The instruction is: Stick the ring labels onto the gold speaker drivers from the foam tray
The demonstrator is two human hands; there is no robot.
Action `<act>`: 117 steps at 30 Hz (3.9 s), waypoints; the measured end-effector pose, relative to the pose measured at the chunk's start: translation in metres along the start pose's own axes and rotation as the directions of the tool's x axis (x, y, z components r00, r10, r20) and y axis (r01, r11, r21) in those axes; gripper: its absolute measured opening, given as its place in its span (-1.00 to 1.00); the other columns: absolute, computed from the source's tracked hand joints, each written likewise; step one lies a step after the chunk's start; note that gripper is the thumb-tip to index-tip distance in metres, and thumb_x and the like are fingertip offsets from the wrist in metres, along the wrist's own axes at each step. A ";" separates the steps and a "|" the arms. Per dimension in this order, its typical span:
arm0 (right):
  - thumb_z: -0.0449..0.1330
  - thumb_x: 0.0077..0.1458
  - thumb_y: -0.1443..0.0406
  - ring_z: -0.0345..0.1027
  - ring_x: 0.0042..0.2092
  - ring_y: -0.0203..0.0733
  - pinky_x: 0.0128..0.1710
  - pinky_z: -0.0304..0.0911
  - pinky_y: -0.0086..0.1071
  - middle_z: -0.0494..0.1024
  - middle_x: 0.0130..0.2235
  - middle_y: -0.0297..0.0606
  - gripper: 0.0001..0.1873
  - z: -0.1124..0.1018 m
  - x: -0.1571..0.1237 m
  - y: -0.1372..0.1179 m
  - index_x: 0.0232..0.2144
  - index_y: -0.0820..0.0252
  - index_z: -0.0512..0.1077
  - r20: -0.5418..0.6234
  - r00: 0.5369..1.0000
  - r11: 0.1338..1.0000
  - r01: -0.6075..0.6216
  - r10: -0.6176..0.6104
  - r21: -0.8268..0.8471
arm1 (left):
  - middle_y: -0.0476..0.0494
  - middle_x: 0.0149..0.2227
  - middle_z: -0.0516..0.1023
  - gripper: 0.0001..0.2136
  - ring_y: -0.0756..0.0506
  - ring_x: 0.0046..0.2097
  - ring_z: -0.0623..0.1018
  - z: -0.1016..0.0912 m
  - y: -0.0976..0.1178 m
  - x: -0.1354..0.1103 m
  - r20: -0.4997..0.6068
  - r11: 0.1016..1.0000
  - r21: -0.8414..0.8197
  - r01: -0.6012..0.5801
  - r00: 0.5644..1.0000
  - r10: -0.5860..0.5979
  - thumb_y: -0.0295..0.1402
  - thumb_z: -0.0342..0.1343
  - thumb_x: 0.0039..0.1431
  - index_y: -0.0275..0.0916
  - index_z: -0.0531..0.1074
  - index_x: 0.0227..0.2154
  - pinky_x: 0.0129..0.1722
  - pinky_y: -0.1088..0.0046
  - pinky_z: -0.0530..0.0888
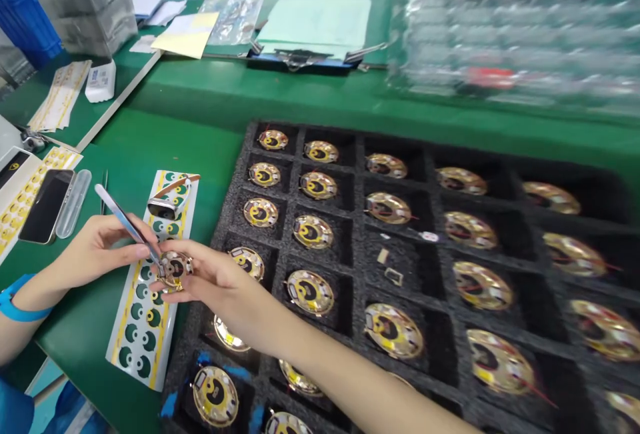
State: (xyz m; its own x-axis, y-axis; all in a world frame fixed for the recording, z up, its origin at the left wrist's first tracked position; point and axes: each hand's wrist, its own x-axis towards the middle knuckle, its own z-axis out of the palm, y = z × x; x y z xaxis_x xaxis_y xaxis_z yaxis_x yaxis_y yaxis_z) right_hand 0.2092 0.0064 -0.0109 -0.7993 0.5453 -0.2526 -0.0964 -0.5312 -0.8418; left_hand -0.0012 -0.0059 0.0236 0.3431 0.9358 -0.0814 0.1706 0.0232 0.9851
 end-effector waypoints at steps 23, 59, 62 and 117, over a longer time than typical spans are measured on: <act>0.33 -0.04 0.10 0.46 -0.42 -0.25 -0.48 0.46 -0.41 0.48 -0.46 -0.35 -0.60 0.009 0.003 0.001 -0.22 0.14 0.32 -0.165 0.985 0.986 0.027 -0.054 -0.162 | -0.10 -0.39 0.58 -0.79 -0.02 -0.35 0.56 0.004 -0.011 -0.058 -0.249 0.988 -0.090 0.126 0.958 -0.145 -0.25 0.30 0.07 -0.30 0.51 -0.35 -0.25 0.49 0.51; -0.01 0.11 0.46 0.39 -0.46 -0.23 -0.48 0.18 -0.41 0.54 -0.40 -0.31 -0.73 0.024 0.010 0.004 -0.21 0.13 0.38 0.017 0.986 0.374 0.079 -0.166 -0.924 | -0.20 -0.46 0.63 -0.81 -0.15 -0.32 0.63 0.015 -0.034 -0.089 0.050 0.954 -0.289 0.084 0.996 -0.072 -0.27 0.27 0.11 -0.28 0.52 -0.50 -0.21 0.33 0.55; 0.01 0.10 0.45 0.43 -0.42 -0.21 -0.44 0.27 -0.40 0.53 -0.42 -0.33 -0.76 0.023 0.011 0.005 -0.25 0.11 0.39 -0.025 0.987 0.529 0.064 -0.159 -0.846 | -0.13 -0.52 0.62 -0.84 -0.10 -0.42 0.61 0.011 -0.032 -0.092 -0.011 0.895 -0.439 -0.074 0.997 0.078 -0.31 0.28 0.10 -0.25 0.48 -0.50 -0.36 0.42 0.53; 0.19 0.17 0.23 0.47 -0.04 -0.25 -0.01 0.42 -0.29 0.46 -0.05 -0.23 -0.68 0.017 -0.002 0.021 -0.03 0.08 0.29 0.100 0.983 0.988 0.149 -0.153 0.047 | 0.04 -0.47 0.58 -0.96 0.07 -0.43 0.60 0.029 -0.017 -0.043 -0.429 0.957 -0.277 -0.083 0.902 -0.046 -0.46 0.25 0.13 -0.25 0.49 -0.37 -0.39 0.70 0.54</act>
State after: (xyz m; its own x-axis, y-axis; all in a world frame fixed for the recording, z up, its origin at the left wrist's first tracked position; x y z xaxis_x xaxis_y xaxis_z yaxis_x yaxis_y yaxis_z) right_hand 0.1990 -0.0168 -0.0203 -0.8307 0.5521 -0.0718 -0.2418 -0.4739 -0.8468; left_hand 0.0078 -0.0571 0.0056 -0.0941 0.9941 -0.0538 -0.1214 0.0422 0.9917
